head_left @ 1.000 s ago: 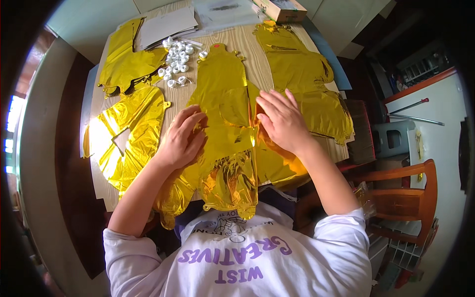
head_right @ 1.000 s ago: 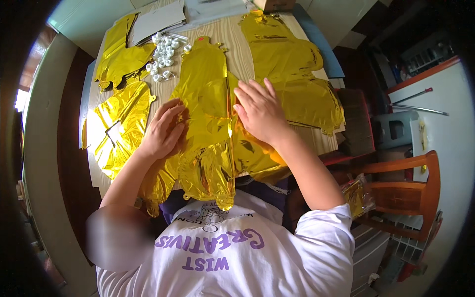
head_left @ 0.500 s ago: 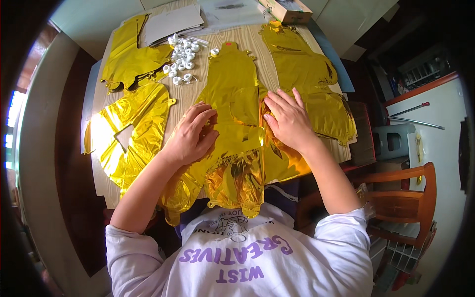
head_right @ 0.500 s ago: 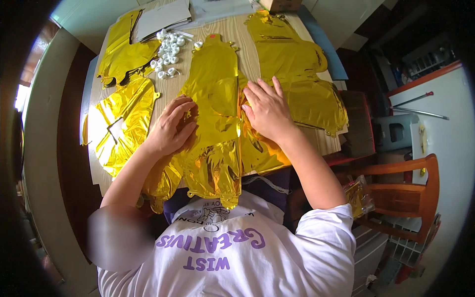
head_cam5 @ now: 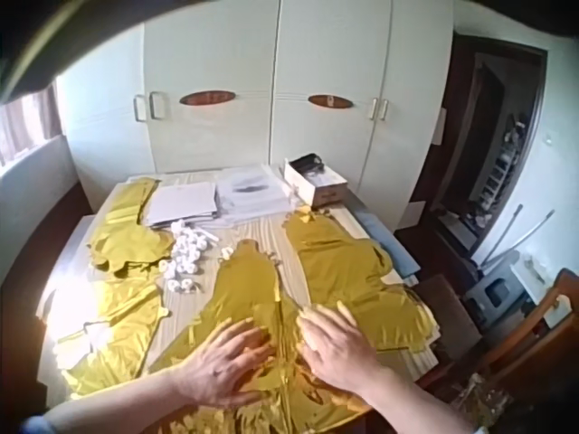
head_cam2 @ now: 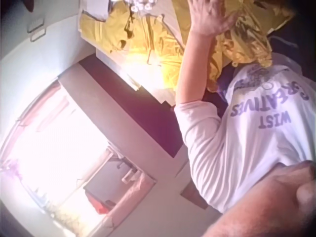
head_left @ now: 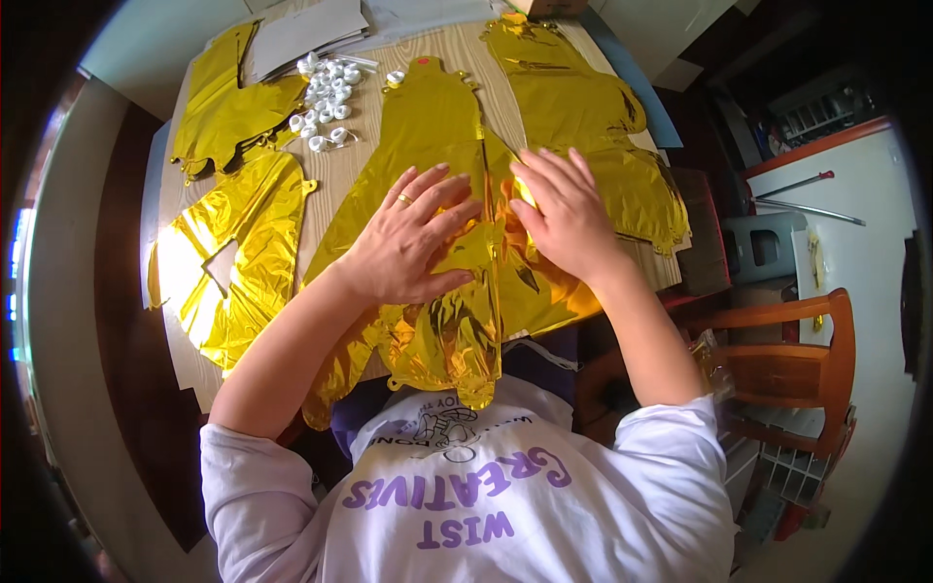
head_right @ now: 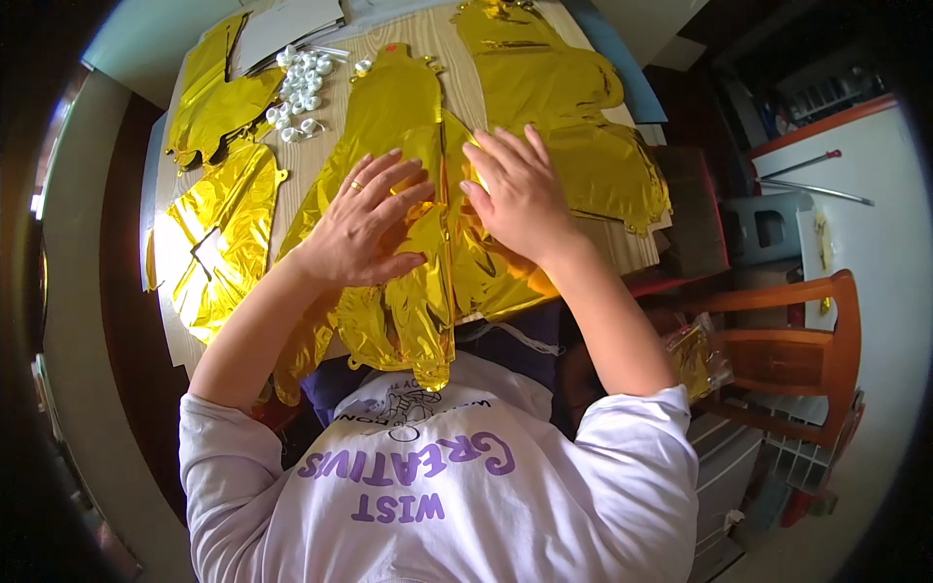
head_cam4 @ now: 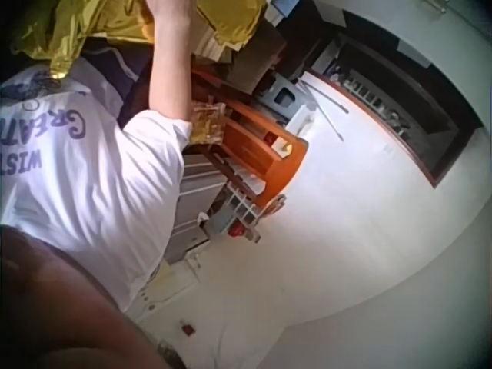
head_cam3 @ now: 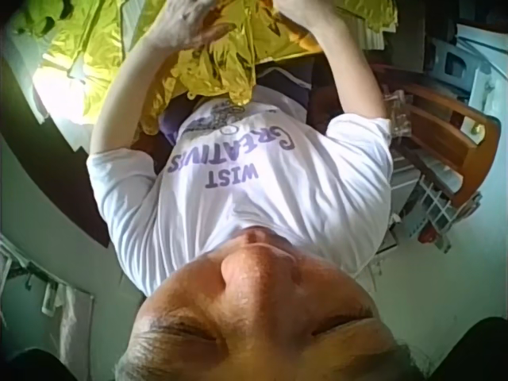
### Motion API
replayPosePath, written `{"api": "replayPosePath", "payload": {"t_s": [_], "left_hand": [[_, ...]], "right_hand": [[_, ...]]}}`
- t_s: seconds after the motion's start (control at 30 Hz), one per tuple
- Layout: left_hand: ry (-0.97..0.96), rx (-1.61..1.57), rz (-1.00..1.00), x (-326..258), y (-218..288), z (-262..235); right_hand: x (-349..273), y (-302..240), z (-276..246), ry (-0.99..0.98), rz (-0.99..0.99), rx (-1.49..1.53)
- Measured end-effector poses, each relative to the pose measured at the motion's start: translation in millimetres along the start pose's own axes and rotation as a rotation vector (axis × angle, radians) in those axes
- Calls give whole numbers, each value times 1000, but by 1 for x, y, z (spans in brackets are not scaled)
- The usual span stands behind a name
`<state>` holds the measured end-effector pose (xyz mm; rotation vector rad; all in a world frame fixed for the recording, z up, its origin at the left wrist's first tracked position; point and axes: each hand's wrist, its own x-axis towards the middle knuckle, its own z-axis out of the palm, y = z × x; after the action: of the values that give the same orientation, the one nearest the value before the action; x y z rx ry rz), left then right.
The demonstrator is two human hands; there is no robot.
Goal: The person is methodically folding large gold foil balloons at a wooden table.
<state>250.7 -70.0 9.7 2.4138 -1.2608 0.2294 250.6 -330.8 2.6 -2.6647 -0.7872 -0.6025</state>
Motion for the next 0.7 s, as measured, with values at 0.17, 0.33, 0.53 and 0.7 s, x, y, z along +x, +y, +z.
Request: {"api": "replayPosePath", "payload": {"t_s": [0.17,0.33,0.53,0.7], "left_hand": [[-2,-43,-26,-3,0,11],[7,-77,-33,0,1,12],[18,-80,-69,-3,2,14],[4,-35,-79,-4,0,16]], "right_hand": [[-64,-31,-64,302,300,127],[-187,-28,-42,186,1025,502],[-226,-21,6,253,1311,1572],[-184,-53,-39,353,1124,1654]]}}
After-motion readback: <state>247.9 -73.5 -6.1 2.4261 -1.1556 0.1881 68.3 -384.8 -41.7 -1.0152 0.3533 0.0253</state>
